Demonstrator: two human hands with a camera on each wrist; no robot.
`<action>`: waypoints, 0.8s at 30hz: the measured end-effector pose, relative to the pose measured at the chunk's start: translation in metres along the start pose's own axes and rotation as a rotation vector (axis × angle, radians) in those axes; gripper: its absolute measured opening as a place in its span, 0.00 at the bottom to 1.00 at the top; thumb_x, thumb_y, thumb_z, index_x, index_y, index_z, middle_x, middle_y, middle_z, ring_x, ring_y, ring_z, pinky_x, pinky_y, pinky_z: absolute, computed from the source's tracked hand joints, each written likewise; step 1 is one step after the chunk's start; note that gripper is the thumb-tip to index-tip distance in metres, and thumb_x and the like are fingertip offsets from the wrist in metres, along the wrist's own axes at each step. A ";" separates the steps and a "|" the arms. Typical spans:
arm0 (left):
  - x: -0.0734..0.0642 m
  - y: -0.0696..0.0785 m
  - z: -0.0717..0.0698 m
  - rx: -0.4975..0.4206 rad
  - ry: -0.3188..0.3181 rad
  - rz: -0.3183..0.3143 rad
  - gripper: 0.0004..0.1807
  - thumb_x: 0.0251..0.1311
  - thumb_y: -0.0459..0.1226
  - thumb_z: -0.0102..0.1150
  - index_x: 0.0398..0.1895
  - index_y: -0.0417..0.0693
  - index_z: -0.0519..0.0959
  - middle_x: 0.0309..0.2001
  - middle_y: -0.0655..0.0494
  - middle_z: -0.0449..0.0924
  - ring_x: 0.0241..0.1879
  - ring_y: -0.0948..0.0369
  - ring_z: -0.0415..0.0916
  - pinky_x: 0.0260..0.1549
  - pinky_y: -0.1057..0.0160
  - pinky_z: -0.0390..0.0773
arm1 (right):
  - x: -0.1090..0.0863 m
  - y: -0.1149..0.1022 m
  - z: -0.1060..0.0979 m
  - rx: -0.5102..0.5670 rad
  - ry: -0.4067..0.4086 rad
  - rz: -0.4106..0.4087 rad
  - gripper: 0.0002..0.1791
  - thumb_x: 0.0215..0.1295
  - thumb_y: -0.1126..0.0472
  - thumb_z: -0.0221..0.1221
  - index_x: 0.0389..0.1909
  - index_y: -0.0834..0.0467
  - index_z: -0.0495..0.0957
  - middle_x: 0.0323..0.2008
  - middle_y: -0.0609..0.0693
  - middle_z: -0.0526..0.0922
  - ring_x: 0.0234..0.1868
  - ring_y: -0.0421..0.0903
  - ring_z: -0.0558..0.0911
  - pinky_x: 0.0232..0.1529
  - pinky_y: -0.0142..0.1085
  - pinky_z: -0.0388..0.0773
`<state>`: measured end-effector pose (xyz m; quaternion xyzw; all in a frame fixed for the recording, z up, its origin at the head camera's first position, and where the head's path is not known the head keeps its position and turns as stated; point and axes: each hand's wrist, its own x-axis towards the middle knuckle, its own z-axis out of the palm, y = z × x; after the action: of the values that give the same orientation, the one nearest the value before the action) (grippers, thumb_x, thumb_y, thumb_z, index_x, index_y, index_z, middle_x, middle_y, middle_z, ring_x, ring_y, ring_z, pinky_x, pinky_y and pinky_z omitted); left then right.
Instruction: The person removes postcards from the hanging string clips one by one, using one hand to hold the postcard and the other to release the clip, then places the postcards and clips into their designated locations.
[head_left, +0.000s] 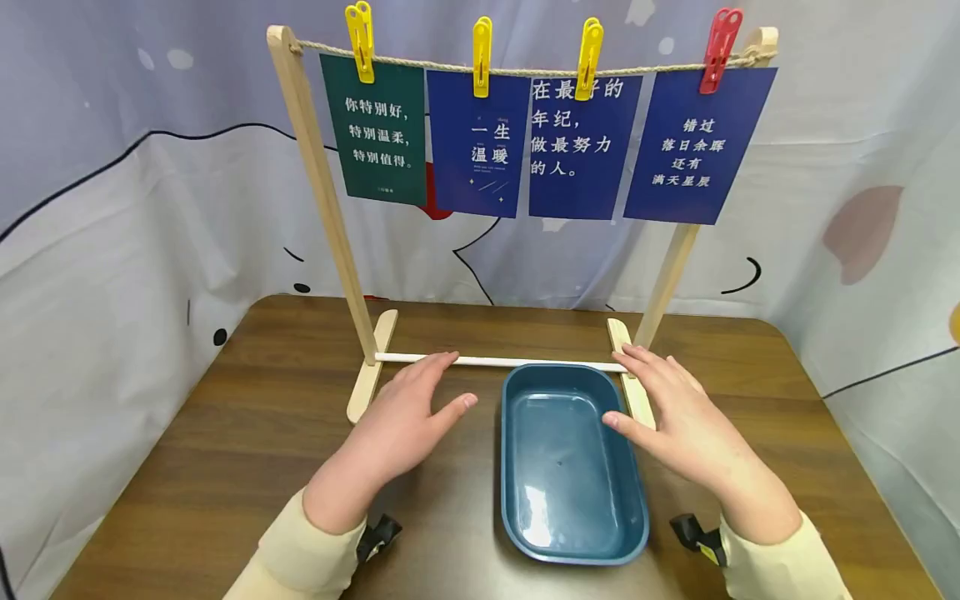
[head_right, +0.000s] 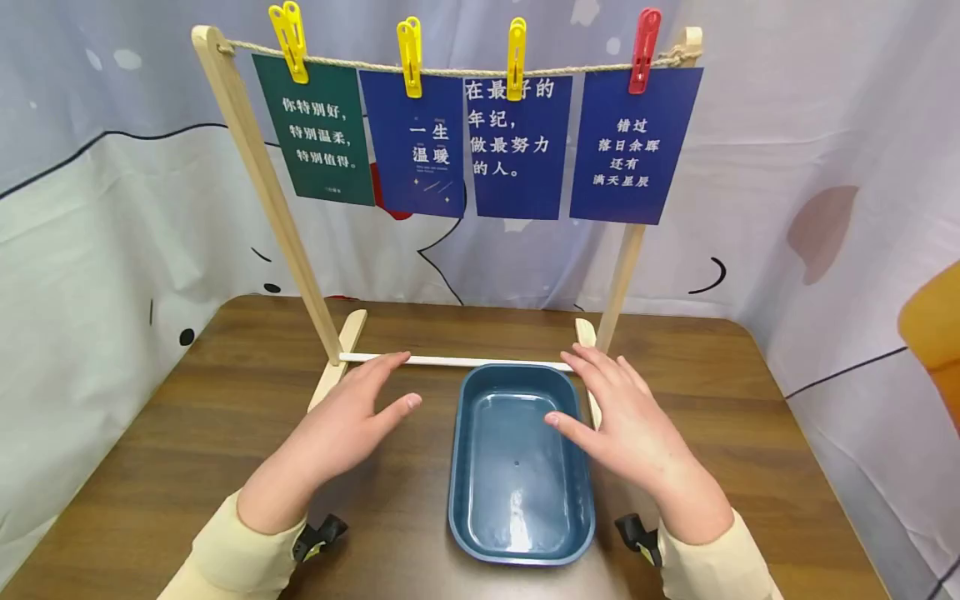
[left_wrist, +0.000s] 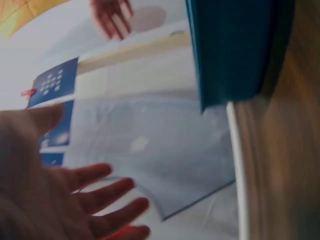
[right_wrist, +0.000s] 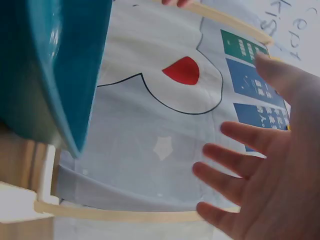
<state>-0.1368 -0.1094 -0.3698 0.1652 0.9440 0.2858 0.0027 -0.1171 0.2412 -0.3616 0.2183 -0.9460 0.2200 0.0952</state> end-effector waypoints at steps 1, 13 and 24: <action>0.003 0.003 0.002 -0.051 0.002 -0.018 0.40 0.66 0.66 0.47 0.74 0.56 0.63 0.71 0.54 0.64 0.71 0.52 0.60 0.66 0.45 0.62 | 0.001 -0.001 -0.004 0.010 0.017 -0.010 0.39 0.65 0.43 0.64 0.71 0.57 0.65 0.71 0.56 0.66 0.71 0.60 0.63 0.72 0.53 0.51; 0.091 0.074 0.026 -1.223 -0.083 -0.127 0.22 0.73 0.43 0.52 0.66 0.45 0.71 0.59 0.50 0.78 0.56 0.51 0.78 0.54 0.53 0.77 | 0.066 -0.026 -0.125 0.038 0.365 -0.019 0.15 0.68 0.59 0.60 0.54 0.55 0.81 0.53 0.51 0.82 0.53 0.50 0.75 0.56 0.34 0.64; 0.154 0.150 0.041 -1.669 -0.029 -0.238 0.21 0.71 0.40 0.57 0.64 0.46 0.72 0.57 0.50 0.79 0.52 0.54 0.80 0.54 0.56 0.77 | 0.139 -0.055 -0.218 0.008 0.629 0.152 0.24 0.71 0.51 0.51 0.64 0.55 0.74 0.63 0.51 0.72 0.64 0.41 0.68 0.62 0.27 0.60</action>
<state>-0.2321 0.0784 -0.3098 0.0119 0.4340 0.8853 0.1663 -0.1971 0.2450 -0.1098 0.0688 -0.8828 0.2869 0.3656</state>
